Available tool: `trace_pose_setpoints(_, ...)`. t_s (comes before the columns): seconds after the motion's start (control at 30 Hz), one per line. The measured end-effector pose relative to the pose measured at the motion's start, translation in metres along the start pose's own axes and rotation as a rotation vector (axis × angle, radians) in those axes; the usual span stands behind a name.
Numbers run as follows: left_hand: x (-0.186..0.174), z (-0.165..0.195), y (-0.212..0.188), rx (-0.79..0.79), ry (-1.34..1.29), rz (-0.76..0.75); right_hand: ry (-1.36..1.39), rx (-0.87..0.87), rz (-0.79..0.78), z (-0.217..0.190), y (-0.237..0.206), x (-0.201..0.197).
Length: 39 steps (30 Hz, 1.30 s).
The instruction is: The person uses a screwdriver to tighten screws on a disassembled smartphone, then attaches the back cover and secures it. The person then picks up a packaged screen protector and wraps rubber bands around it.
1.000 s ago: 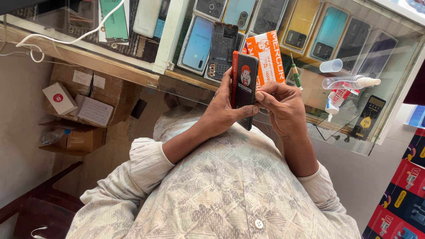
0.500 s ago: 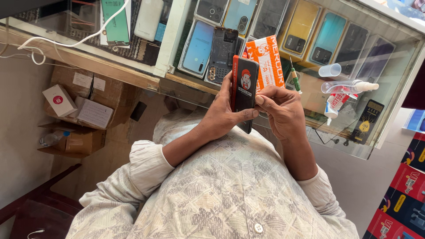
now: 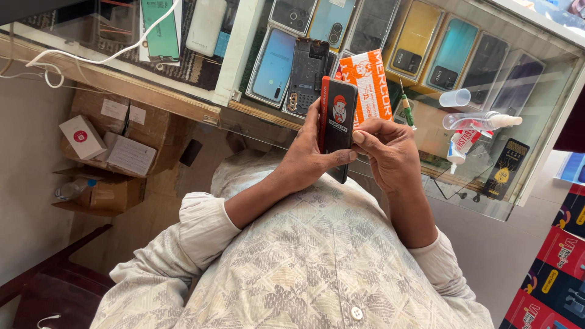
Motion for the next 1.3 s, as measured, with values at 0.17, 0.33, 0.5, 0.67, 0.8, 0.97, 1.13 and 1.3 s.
trace_pose_setpoints(0.17, -0.001, -0.001, 0.001, -0.01, 0.019, 0.009, 0.011, -0.001, -0.007, 0.001, 0.001, 0.0)
trace_pose_setpoints(0.33, -0.001, -0.001, 0.002, 0.007, 0.013, 0.01, 0.018, 0.003, -0.011, 0.001, 0.003, 0.0)
trace_pose_setpoints(0.5, -0.001, -0.001, 0.003, 0.006, 0.021, 0.007, 0.034, 0.008, -0.012, 0.001, 0.004, -0.001)
trace_pose_setpoints(0.67, -0.002, -0.003, 0.003, 0.008, 0.035, 0.012, 0.034, 0.015, -0.012, 0.002, 0.005, -0.002)
trace_pose_setpoints(0.8, -0.001, -0.004, 0.004, 0.019, -0.001, 0.009, 0.042, 0.023, -0.008, 0.003, 0.007, -0.004)
trace_pose_setpoints(0.97, -0.001, -0.003, 0.005, 0.017, -0.003, 0.015, 0.038, 0.004, -0.018, 0.004, 0.007, -0.004)
trace_pose_setpoints(1.13, -0.003, 0.002, 0.006, -0.012, 0.179, 0.103, 0.065, 0.009, -0.003, 0.002, 0.007, -0.001)
trace_pose_setpoints(1.3, -0.003, 0.012, 0.006, 0.017, 0.314, 0.166, 0.029, 0.021, 0.064, 0.003, 0.005, -0.001)
Point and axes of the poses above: each hand's wrist, its own y-axis towards the middle knuckle, its own x-axis out of the palm, z = x × y, the point moved 5 cm from there along y, towards the middle knuckle, and after that the axes turned 3 degrees about z, right-handed, at the moved point
